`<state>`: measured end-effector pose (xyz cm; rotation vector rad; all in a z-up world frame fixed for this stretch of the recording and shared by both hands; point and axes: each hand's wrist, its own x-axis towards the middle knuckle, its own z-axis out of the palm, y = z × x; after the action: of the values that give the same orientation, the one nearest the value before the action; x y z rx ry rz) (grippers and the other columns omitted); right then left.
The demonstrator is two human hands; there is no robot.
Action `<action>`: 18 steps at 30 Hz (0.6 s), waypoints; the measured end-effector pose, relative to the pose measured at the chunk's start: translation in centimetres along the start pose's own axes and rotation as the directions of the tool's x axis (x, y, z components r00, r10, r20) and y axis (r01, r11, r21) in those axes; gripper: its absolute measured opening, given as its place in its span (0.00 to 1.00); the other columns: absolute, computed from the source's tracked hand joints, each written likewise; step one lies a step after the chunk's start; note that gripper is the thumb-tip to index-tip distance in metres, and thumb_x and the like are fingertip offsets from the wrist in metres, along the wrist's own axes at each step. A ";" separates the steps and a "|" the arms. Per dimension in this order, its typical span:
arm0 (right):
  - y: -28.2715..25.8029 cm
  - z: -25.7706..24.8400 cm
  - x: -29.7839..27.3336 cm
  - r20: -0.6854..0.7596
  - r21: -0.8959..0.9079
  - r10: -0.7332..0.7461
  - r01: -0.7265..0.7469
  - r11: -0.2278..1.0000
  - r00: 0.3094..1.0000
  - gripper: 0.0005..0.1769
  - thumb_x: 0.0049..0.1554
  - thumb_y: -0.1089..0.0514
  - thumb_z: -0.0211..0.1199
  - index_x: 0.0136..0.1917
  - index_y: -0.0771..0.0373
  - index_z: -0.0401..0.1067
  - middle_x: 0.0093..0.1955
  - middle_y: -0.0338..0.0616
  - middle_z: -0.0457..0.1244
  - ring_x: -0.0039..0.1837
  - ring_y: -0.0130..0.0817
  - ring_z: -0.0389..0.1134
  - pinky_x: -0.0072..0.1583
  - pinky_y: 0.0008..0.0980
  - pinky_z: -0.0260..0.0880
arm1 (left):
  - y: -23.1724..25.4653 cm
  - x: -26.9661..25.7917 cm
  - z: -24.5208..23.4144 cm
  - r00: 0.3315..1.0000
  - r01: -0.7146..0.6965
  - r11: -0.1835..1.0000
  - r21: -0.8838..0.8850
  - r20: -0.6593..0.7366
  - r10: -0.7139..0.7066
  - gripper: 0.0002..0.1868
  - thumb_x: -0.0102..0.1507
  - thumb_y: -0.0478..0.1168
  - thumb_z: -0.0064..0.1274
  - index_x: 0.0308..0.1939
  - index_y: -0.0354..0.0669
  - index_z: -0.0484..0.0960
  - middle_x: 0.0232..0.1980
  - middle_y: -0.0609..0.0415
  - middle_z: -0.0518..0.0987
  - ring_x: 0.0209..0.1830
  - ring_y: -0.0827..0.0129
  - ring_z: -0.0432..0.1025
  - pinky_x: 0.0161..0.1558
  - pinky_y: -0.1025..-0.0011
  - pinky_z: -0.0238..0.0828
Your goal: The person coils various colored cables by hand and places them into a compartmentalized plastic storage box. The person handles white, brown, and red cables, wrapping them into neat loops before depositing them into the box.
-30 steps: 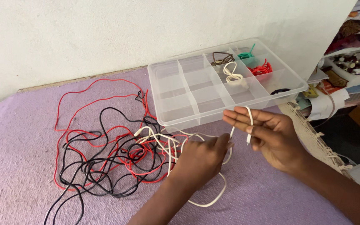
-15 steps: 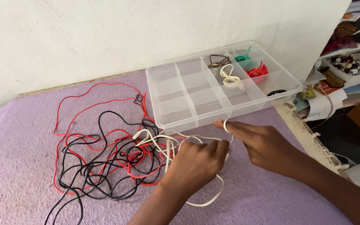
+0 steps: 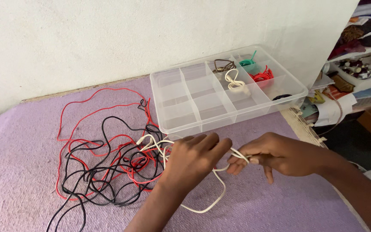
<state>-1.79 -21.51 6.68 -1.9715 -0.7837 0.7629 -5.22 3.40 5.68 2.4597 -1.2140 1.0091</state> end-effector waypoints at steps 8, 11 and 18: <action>3.6 0.0 0.1 -0.048 0.472 -0.304 0.290 0.833 0.952 0.24 0.61 0.67 0.52 0.70 0.76 0.65 0.63 0.64 0.70 0.62 0.41 0.76 0.35 0.27 0.78 | 0.6 -0.1 1.0 0.981 0.178 0.930 -0.323 -0.017 -0.193 0.22 0.57 0.28 0.52 0.56 0.43 0.77 0.42 0.51 0.82 0.33 0.56 0.79 0.31 0.63 0.74; 4.7 0.4 1.0 -0.172 0.584 -0.349 0.381 0.717 0.921 0.27 0.61 0.68 0.53 0.73 0.77 0.59 0.70 0.65 0.64 0.70 0.42 0.70 0.36 0.26 0.77 | 0.9 -0.3 2.3 0.965 0.262 0.911 -0.319 0.067 -0.254 0.19 0.60 0.30 0.52 0.55 0.38 0.75 0.40 0.46 0.83 0.28 0.52 0.78 0.29 0.61 0.73; 3.6 1.0 1.3 -0.476 0.577 -0.320 0.565 0.589 0.819 0.33 0.61 0.70 0.52 0.78 0.76 0.52 0.79 0.61 0.56 0.78 0.43 0.60 0.43 0.22 0.75 | 2.1 -0.7 3.3 0.947 0.317 0.898 -0.306 0.152 -0.282 0.08 0.67 0.35 0.50 0.50 0.37 0.74 0.31 0.44 0.81 0.24 0.52 0.77 0.26 0.59 0.71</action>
<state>-0.91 -21.59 2.82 -1.0745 -0.6209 0.3195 -5.51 0.94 2.53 2.3568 -0.9011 0.5510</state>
